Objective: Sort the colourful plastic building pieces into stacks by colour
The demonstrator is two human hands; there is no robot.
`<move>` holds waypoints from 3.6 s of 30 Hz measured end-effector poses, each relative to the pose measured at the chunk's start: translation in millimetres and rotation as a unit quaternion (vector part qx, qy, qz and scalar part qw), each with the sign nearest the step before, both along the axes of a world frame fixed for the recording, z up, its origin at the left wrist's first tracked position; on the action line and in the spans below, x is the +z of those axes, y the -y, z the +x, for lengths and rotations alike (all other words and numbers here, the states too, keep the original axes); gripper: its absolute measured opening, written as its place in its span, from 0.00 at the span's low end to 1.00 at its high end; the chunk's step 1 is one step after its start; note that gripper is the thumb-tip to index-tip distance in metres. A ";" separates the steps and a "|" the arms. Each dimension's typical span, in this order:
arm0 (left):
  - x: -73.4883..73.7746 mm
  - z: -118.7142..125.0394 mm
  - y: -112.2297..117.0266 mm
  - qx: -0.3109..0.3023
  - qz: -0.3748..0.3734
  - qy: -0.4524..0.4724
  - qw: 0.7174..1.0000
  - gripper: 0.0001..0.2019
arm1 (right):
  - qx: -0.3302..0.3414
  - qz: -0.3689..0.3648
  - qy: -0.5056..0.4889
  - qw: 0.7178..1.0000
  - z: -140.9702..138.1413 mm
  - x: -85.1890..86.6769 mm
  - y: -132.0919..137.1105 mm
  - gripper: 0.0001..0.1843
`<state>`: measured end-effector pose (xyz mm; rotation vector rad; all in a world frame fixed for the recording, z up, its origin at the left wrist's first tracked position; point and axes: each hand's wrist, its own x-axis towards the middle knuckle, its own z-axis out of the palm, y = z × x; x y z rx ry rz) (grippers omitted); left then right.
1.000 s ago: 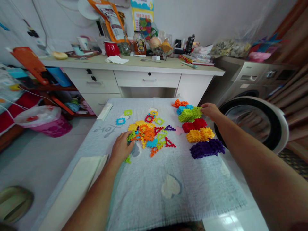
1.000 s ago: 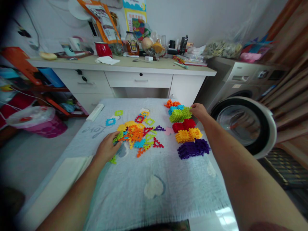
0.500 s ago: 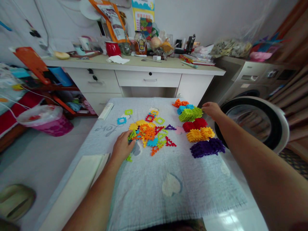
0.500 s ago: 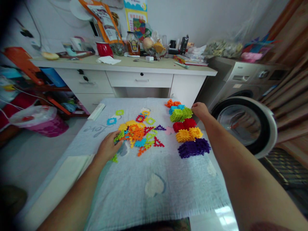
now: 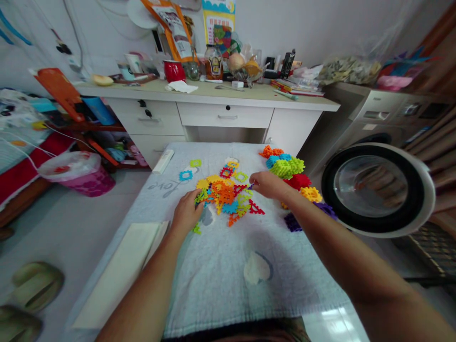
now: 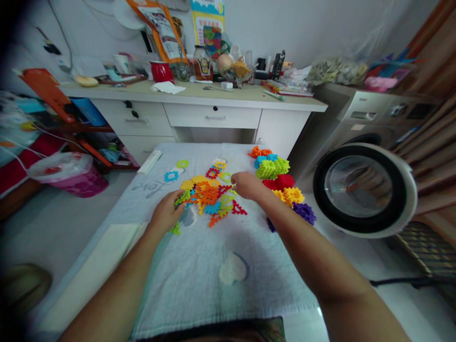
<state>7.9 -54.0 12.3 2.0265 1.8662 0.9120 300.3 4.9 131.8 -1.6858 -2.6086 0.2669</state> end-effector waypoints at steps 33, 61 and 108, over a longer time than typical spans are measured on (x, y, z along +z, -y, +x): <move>-3.5 -5.4 -0.9 0.043 -0.004 -0.039 0.998 0.23 | -0.139 0.051 -0.175 0.973 6.1 -26.3 21.7 0.04; -4.5 -7.8 -1.9 0.035 -0.020 -0.045 0.998 0.22 | -0.276 0.229 0.058 0.931 166.2 -1.9 -51.1 0.12; 4.2 -4.4 1.6 0.026 -0.047 0.055 0.997 0.25 | -0.159 0.010 -0.002 0.987 -34.3 -70.3 -59.7 0.21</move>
